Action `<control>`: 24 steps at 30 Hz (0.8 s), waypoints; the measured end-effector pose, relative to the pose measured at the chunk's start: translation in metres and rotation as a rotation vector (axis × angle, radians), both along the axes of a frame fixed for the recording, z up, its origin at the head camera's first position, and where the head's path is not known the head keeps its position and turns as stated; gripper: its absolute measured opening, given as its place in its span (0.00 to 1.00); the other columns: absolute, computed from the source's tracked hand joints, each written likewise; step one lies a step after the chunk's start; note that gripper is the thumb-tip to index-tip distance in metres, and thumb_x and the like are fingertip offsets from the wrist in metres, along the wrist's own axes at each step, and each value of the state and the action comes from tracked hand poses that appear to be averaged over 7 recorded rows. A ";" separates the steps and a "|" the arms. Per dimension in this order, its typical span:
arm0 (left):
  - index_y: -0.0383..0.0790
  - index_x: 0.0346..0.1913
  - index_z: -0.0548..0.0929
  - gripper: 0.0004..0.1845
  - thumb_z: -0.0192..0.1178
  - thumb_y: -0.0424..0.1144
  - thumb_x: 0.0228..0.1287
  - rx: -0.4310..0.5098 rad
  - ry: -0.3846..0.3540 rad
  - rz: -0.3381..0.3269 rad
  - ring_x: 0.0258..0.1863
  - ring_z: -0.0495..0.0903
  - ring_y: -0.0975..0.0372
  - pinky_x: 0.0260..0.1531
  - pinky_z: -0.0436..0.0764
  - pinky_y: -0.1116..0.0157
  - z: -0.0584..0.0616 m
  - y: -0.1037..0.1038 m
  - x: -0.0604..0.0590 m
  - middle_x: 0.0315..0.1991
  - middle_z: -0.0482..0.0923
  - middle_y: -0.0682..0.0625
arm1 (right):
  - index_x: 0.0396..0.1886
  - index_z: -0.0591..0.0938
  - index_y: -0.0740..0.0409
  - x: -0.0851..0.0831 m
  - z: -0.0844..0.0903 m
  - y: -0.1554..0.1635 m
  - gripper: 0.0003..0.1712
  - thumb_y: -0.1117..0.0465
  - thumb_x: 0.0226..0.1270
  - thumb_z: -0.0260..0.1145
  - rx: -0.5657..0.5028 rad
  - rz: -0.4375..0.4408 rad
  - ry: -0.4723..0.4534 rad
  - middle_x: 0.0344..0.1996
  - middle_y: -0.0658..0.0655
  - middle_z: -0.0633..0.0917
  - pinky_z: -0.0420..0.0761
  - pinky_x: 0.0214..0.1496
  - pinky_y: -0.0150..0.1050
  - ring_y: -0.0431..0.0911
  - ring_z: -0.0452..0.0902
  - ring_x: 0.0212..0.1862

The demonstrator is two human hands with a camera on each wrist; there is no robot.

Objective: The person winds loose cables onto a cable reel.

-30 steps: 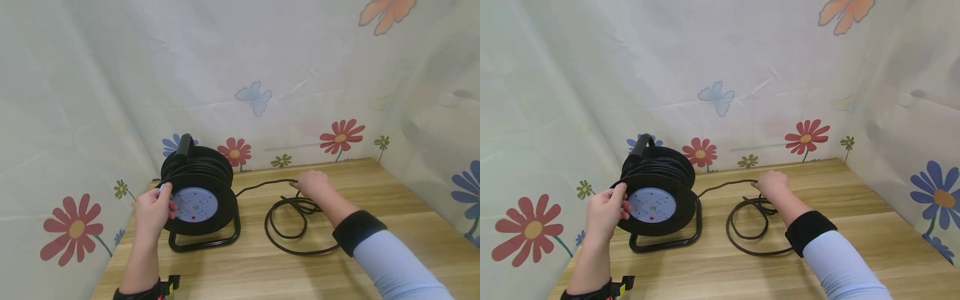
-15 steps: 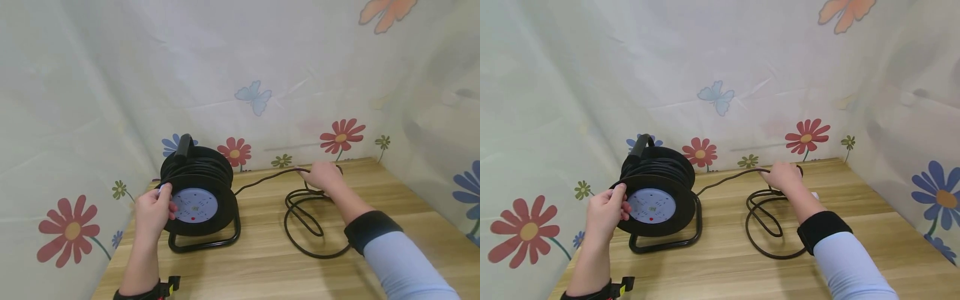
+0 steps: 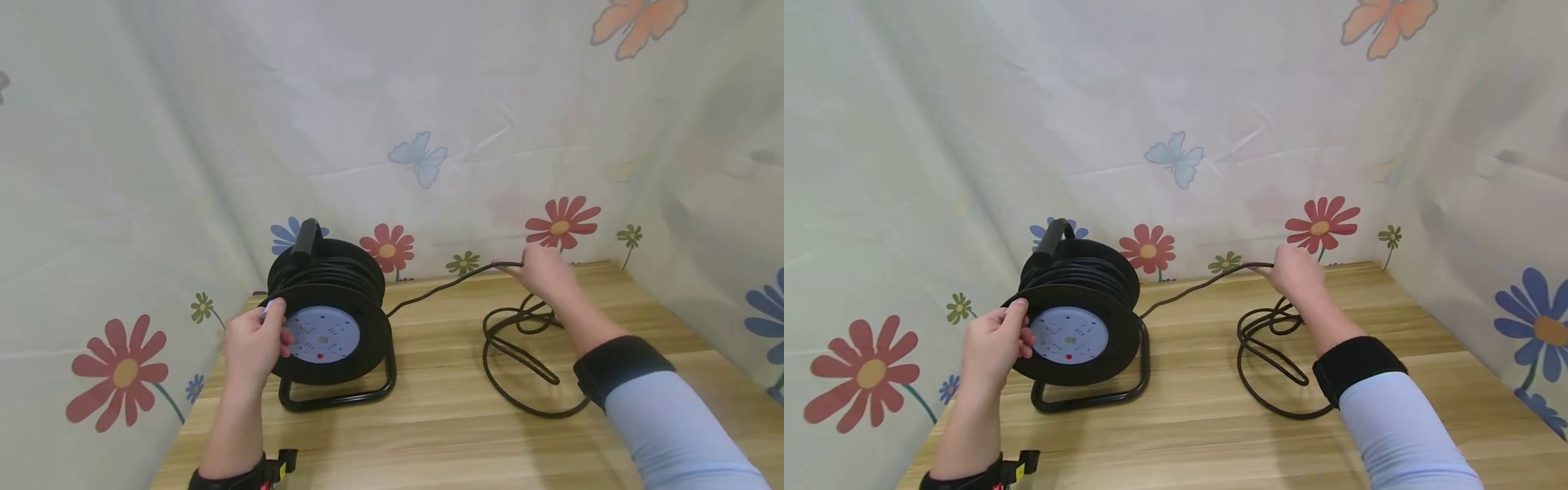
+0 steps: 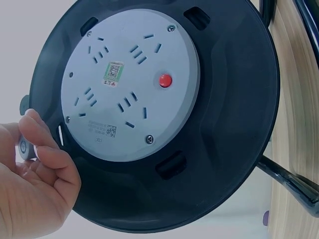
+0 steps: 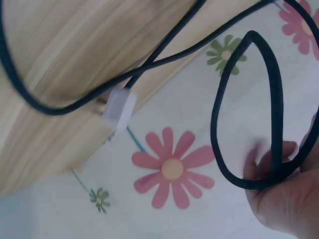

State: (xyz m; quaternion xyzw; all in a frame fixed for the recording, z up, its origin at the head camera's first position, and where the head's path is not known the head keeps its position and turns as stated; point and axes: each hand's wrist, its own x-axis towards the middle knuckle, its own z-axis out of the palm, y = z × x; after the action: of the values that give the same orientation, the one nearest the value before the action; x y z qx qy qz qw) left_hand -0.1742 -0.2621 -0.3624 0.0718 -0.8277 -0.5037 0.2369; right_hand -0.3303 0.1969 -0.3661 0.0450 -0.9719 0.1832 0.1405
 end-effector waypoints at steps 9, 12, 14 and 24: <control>0.33 0.30 0.80 0.31 0.53 0.61 0.74 -0.008 0.004 0.000 0.17 0.81 0.56 0.34 0.78 0.63 0.002 -0.001 -0.004 0.20 0.82 0.45 | 0.33 0.78 0.72 0.001 -0.002 0.032 0.34 0.41 0.64 0.71 0.062 0.071 -0.068 0.22 0.59 0.79 0.79 0.36 0.52 0.55 0.78 0.28; 0.32 0.31 0.80 0.30 0.53 0.60 0.75 -0.005 -0.001 0.001 0.17 0.80 0.56 0.34 0.77 0.63 0.003 -0.001 -0.004 0.20 0.81 0.45 | 0.32 0.80 0.72 0.001 -0.005 0.038 0.33 0.40 0.69 0.66 0.164 0.063 -0.098 0.23 0.61 0.81 0.80 0.39 0.56 0.58 0.81 0.31; 0.32 0.31 0.80 0.31 0.52 0.60 0.75 -0.002 -0.009 -0.001 0.17 0.80 0.56 0.35 0.77 0.63 0.003 -0.002 -0.004 0.20 0.81 0.46 | 0.29 0.81 0.68 0.002 -0.007 0.039 0.37 0.34 0.71 0.61 0.252 0.036 -0.086 0.21 0.59 0.80 0.79 0.38 0.56 0.57 0.80 0.30; 0.32 0.32 0.80 0.31 0.52 0.62 0.74 0.009 -0.017 -0.005 0.18 0.81 0.55 0.38 0.77 0.60 0.003 -0.004 -0.005 0.21 0.82 0.45 | 0.30 0.81 0.63 0.012 -0.001 0.022 0.21 0.50 0.76 0.62 0.413 0.019 -0.071 0.24 0.58 0.78 0.78 0.25 0.54 0.55 0.74 0.27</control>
State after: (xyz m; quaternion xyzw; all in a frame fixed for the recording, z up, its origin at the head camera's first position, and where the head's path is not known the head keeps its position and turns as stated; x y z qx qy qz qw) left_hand -0.1791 -0.2659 -0.3594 0.0751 -0.8277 -0.5071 0.2284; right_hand -0.3179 0.2187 -0.3667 0.0754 -0.9927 -0.0171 0.0924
